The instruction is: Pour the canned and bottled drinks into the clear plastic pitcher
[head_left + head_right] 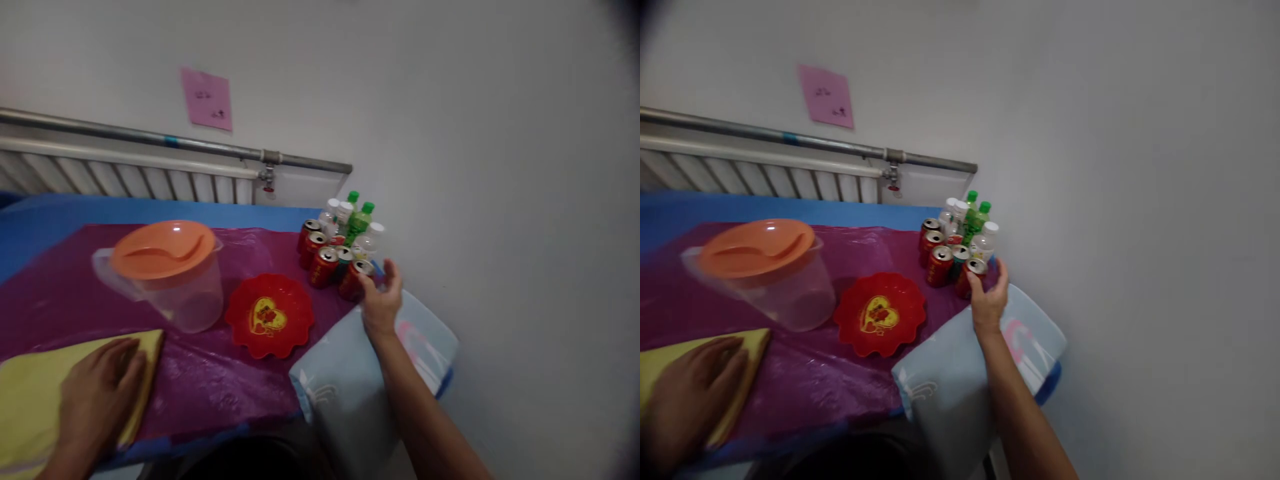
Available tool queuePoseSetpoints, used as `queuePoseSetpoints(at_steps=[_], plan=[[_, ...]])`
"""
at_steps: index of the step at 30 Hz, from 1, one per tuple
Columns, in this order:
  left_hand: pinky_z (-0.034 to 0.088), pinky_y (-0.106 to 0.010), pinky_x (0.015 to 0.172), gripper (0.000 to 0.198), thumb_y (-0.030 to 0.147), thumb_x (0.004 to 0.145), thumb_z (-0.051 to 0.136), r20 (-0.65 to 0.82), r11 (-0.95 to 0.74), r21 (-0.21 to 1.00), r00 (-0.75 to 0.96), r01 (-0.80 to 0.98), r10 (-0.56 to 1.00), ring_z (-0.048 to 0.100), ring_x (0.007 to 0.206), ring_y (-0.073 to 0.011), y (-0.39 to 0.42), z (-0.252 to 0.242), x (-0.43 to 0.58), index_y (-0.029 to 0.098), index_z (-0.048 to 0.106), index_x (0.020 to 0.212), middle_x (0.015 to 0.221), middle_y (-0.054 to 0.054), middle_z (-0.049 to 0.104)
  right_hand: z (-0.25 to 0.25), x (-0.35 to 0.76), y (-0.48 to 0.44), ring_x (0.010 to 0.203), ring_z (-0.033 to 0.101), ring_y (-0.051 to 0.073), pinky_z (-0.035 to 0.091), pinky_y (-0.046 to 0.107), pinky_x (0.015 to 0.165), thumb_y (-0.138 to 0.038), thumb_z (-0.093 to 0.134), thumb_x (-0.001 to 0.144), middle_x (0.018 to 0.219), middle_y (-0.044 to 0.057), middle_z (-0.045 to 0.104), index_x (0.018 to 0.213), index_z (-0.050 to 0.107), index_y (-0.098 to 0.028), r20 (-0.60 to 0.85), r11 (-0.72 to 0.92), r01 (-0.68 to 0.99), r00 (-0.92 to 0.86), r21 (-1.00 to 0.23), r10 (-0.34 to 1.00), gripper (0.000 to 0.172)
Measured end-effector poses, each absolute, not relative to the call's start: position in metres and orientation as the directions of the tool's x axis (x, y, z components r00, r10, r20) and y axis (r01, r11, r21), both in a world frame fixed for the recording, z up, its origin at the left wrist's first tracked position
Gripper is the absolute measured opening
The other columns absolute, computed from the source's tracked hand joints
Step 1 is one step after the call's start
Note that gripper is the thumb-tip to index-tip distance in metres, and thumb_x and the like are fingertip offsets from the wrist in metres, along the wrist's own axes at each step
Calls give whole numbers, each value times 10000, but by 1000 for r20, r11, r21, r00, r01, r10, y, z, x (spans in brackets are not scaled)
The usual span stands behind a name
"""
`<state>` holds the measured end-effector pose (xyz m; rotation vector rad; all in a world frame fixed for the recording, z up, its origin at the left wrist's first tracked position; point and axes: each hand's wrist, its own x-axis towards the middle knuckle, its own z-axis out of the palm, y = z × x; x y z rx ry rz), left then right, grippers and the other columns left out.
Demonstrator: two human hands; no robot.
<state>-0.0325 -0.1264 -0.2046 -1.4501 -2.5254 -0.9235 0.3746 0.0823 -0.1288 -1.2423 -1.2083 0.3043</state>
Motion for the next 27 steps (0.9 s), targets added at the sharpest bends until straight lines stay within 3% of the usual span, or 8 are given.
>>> queuePoseSetpoints(at_steps=[2, 4, 7, 10, 14, 18, 22, 27], plan=[[464, -503, 906, 390, 491, 756, 447, 357, 315, 522, -538, 793, 763, 631, 925, -341, -128, -186, -21, 166, 653, 818, 943, -164, 707, -121, 360, 64, 1268, 498, 270, 329, 495, 1109, -398, 690, 750, 1325, 126, 555, 1283, 522, -174, 659, 477, 508, 273, -718, 701, 603], [487, -440, 892, 399, 475, 769, 440, 361, 330, 518, -551, 789, 752, 643, 927, -298, -129, -174, -21, 158, 660, 871, 958, -144, 709, -113, 343, 47, 1269, 503, 266, 352, 500, 1099, -366, 690, 773, 1329, 100, 562, 1283, 528, -220, 696, 592, 459, 84, -662, 713, 555], [486, -388, 915, 416, 480, 825, 422, 390, 396, 495, -605, 773, 694, 629, 1009, -252, -137, -164, -41, 174, 656, 983, 1050, -106, 698, -98, 316, 31, 1148, 598, 261, 440, 498, 1027, -378, 680, 793, 1263, 77, 617, 1286, 533, -269, 582, 623, 400, -235, -672, 778, 526], [481, -396, 913, 398, 447, 859, 404, 419, 452, 471, -643, 758, 642, 614, 1033, -248, -148, -161, -64, 177, 650, 1020, 1082, -100, 686, -78, 290, 27, 982, 668, 242, 507, 468, 949, -386, 668, 800, 1137, 72, 674, 1240, 565, -263, 533, 648, 390, -370, -655, 761, 469], [499, -384, 843, 330, 368, 830, 429, 414, 483, 429, -642, 763, 646, 640, 914, -250, -152, -174, -70, 167, 669, 936, 951, -102, 703, -50, 253, 45, 878, 688, 214, 550, 417, 860, -334, 649, 796, 1043, 65, 689, 1129, 608, -231, 574, 703, 291, -418, -649, 704, 351], [463, -445, 904, 334, 327, 820, 433, 435, 498, 361, -615, 789, 658, 618, 969, -298, -148, -194, -58, 137, 687, 923, 1016, -143, 697, -38, 218, 74, 844, 689, 193, 560, 360, 779, -285, 638, 777, 988, 56, 683, 1067, 626, -218, 593, 709, 204, -422, -675, 686, 297], [445, -456, 931, 356, 326, 844, 414, 457, 508, 311, -595, 804, 661, 606, 1000, -304, -147, -200, -55, 128, 690, 950, 1053, -147, 692, -56, 199, 98, 807, 677, 183, 551, 340, 732, -286, 632, 754, 947, 46, 678, 1017, 642, -218, 579, 676, 159, -400, -720, 711, 272], [464, -422, 906, 372, 336, 854, 408, 470, 522, 254, -575, 814, 669, 623, 969, -288, -147, -200, -59, 117, 694, 946, 1031, -147, 703, -98, 201, 119, 803, 673, 197, 557, 366, 755, -310, 624, 722, 892, 45, 684, 957, 643, -209, 454, 515, 78, -372, -854, 809, 255]])
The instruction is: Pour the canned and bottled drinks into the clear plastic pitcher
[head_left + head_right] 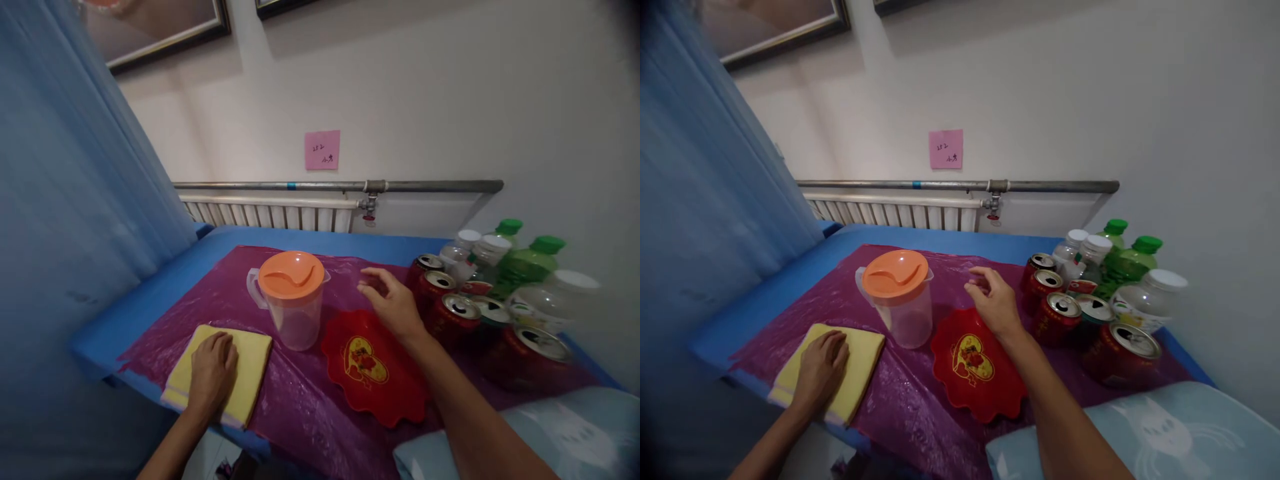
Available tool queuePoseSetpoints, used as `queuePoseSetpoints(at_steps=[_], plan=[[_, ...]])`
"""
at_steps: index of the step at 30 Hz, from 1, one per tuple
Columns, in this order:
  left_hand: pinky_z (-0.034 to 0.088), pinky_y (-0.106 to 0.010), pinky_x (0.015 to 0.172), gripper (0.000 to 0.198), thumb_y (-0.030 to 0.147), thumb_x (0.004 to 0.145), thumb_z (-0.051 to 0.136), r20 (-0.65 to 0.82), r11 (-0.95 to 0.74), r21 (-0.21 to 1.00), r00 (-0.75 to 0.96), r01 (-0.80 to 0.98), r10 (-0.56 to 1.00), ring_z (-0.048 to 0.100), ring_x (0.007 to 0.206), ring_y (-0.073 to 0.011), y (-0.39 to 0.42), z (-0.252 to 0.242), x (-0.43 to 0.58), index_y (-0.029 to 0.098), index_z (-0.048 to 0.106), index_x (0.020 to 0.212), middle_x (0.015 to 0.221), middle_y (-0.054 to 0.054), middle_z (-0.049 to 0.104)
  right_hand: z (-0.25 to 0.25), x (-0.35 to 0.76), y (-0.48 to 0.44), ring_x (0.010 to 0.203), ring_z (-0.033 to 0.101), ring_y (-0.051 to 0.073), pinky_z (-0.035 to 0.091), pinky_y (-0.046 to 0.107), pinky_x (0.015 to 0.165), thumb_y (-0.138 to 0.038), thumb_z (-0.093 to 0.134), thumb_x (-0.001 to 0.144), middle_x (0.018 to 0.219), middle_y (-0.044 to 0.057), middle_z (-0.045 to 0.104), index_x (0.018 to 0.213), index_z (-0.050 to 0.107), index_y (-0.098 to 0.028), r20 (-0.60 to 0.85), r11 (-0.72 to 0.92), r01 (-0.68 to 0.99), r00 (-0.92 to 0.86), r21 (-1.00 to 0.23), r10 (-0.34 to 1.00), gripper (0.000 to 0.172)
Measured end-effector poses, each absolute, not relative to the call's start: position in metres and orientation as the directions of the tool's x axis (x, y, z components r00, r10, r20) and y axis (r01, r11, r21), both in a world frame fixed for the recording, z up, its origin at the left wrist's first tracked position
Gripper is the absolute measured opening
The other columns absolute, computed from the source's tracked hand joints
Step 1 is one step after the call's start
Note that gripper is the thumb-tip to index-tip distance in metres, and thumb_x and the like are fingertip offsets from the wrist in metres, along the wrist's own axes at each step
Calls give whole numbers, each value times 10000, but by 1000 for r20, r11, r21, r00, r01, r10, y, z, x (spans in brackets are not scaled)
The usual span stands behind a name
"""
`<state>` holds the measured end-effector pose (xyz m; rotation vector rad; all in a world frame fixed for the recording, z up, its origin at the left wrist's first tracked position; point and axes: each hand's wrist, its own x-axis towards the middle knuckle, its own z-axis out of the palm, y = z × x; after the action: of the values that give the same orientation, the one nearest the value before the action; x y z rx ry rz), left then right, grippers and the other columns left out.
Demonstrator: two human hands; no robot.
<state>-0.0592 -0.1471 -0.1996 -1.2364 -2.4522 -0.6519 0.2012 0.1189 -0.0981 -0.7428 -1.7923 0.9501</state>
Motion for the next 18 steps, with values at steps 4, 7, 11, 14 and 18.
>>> queuePoseSetpoints(at_steps=[4, 7, 11, 14, 18], plan=[[477, -410, 888, 399, 344, 851, 397, 467, 526, 210, -557, 824, 687, 632, 953, -287, -146, -199, -59, 98, 696, 947, 1015, -159, 710, -114, 208, 127, 805, 671, 202, 556, 375, 761, -310, 609, 717, 930, 57, 689, 934, 640, -210, 420, 476, 60, -383, -877, 822, 241], [481, -416, 878, 411, 353, 850, 379, 465, 531, 197, -555, 824, 690, 640, 935, -292, -145, -195, -56, 101, 694, 927, 1000, -173, 712, -116, 209, 126, 824, 663, 200, 542, 377, 787, -298, 577, 743, 965, 69, 685, 952, 636, -200, 431, 500, 84, -398, -862, 810, 239], [485, -429, 873, 410, 371, 862, 356, 444, 523, 202, -554, 828, 704, 648, 926, -303, -145, -186, -52, 125, 682, 897, 986, -173, 715, -119, 208, 121, 811, 647, 174, 529, 343, 786, -207, 566, 746, 951, 47, 675, 942, 642, -204, 428, 538, 145, -451, -831, 783, 210], [484, -431, 887, 459, 424, 871, 338, 377, 547, 202, -580, 812, 722, 649, 959, -318, -147, -183, -54, 119, 677, 921, 1021, -181, 708, -124, 207, 119, 764, 627, 155, 523, 317, 762, -128, 585, 725, 909, 27, 664, 912, 647, -208, 413, 562, 203, -492, -802, 766, 212], [483, -471, 898, 482, 471, 870, 336, 294, 577, 200, -610, 792, 736, 641, 991, -349, -149, -187, -65, 132, 672, 939, 1048, -176, 706, -127, 207, 121, 740, 605, 144, 511, 313, 771, -75, 607, 713, 917, 17, 648, 918, 646, -208, 398, 586, 256, -526, -769, 751, 247]])
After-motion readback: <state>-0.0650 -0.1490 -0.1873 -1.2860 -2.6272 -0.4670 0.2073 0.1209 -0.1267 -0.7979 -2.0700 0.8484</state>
